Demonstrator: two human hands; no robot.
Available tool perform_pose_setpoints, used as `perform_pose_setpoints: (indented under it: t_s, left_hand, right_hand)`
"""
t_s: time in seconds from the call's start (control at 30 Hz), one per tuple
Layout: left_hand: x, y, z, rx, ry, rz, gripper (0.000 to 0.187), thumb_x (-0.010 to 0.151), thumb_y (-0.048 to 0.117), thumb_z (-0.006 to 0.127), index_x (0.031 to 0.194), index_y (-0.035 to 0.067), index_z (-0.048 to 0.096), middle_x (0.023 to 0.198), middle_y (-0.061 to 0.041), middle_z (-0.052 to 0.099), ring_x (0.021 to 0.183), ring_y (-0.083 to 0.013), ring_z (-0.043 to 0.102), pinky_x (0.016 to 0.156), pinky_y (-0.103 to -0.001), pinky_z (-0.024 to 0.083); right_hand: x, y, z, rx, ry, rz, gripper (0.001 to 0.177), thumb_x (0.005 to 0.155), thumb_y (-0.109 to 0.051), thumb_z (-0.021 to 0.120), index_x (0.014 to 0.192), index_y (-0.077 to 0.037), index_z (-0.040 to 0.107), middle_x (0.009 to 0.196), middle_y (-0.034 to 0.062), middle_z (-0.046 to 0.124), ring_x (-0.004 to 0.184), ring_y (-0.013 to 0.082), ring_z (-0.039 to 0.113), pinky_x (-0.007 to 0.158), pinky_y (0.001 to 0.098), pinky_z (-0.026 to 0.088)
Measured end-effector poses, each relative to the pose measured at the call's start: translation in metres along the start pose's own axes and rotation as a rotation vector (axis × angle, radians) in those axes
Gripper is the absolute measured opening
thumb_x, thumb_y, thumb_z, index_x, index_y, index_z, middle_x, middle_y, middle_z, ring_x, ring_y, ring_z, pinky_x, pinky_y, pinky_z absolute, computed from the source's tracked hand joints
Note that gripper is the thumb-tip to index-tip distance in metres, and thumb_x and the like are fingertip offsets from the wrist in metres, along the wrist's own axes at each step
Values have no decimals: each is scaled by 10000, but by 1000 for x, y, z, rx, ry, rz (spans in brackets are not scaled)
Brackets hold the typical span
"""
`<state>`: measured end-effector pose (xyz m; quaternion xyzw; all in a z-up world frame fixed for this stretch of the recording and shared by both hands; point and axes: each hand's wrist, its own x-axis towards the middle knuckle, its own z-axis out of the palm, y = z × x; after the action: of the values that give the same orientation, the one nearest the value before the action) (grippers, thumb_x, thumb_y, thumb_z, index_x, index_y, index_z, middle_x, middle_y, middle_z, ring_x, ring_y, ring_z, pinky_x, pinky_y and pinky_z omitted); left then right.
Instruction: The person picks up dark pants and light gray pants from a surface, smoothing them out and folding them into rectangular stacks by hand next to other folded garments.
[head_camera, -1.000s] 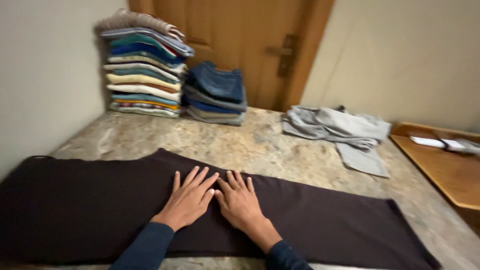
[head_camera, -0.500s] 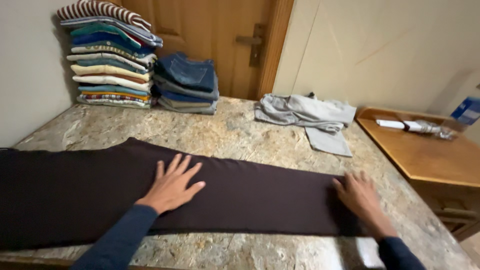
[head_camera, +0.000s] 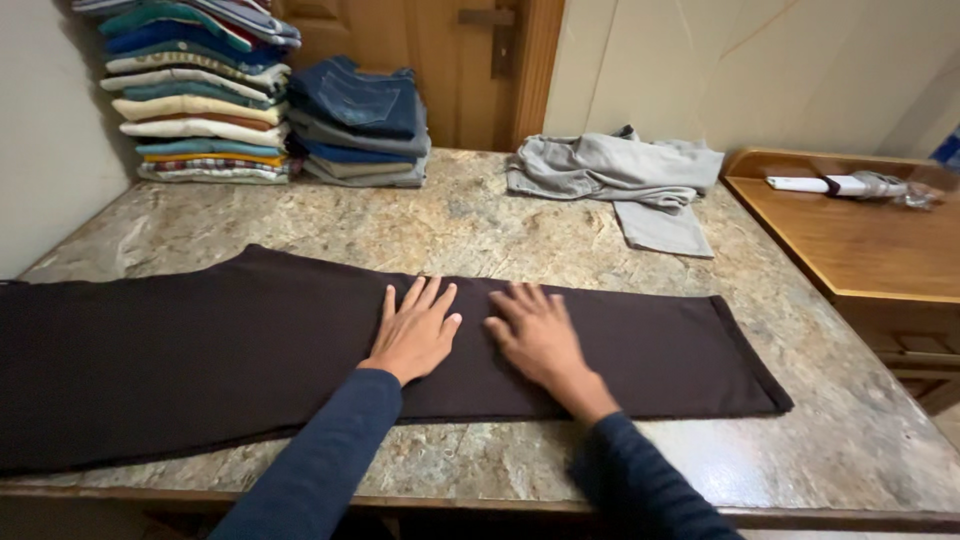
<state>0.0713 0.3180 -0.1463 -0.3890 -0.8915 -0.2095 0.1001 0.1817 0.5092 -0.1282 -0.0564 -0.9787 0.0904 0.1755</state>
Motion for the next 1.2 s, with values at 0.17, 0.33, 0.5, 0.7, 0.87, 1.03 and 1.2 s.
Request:
perform_pose_setpoints:
  t_s: [0.17,0.33,0.5,0.7,0.87,1.03,1.2]
  left_hand:
    - [-2,10,-11,-7,-19,-22,597,980,420,514,1507,143,468,1616,-116,366,1521,-307,253,1222,-616,102]
    - [-2,11,-13,26,-33,-32,616,974,433,522,1513,140,456,1621,-114,354,1525,-305,239,1214,-619,99]
    - [-2,12,-12,31,-41,-46,618,975,437,518,1517,148,453,1621,-114,354,1528,-300,235,1219,-610,105]
    - [-1,11,-10,30,-39,-39,617,978,431,517,1522,148,450,1626,-109,350,1530,-301,236,1221,-606,104]
    - [-1,9,-8,33,-29,-30,607,975,424,510,1521,163,457,1629,-100,354,1536,-294,239,1222,-606,107]
    - [-1,9,-10,33,-41,-34,616,982,436,508,1523,148,448,1625,-109,352,1531,-304,234,1219,-606,99]
    - [-2,9,-10,16,-40,-43,621,981,441,504,1526,150,448,1625,-118,352,1531,-302,237,1221,-609,103]
  right_hand:
    - [-31,96,-35,-101,-57,243,610,1007,-553,431,1525,-232,464,1642,101,330,1537,303,242,1237,556,154]
    - [-63,168,-57,-171,-19,421,633,986,-576,433,1529,-251,457,1647,93,326,1543,310,229,1221,594,157]
    - [-52,150,-69,-239,-89,447,582,1002,-535,490,1443,-158,542,1550,134,456,1463,348,357,1193,618,225]
    - [-18,20,-43,-1,-75,78,471,1007,-422,552,1333,-90,628,1381,181,582,1340,323,502,1164,542,350]
    - [-8,-34,-15,91,-67,-111,567,1005,-479,531,1437,-113,551,1601,199,353,1517,353,249,1201,579,157]
    - [-18,38,-25,-20,-129,49,605,1005,-526,452,1500,-179,485,1629,132,326,1532,308,229,1223,567,140]
    - [-55,146,-52,-109,-51,292,634,1014,-566,413,1549,-225,426,1644,104,312,1537,294,231,1224,568,139]
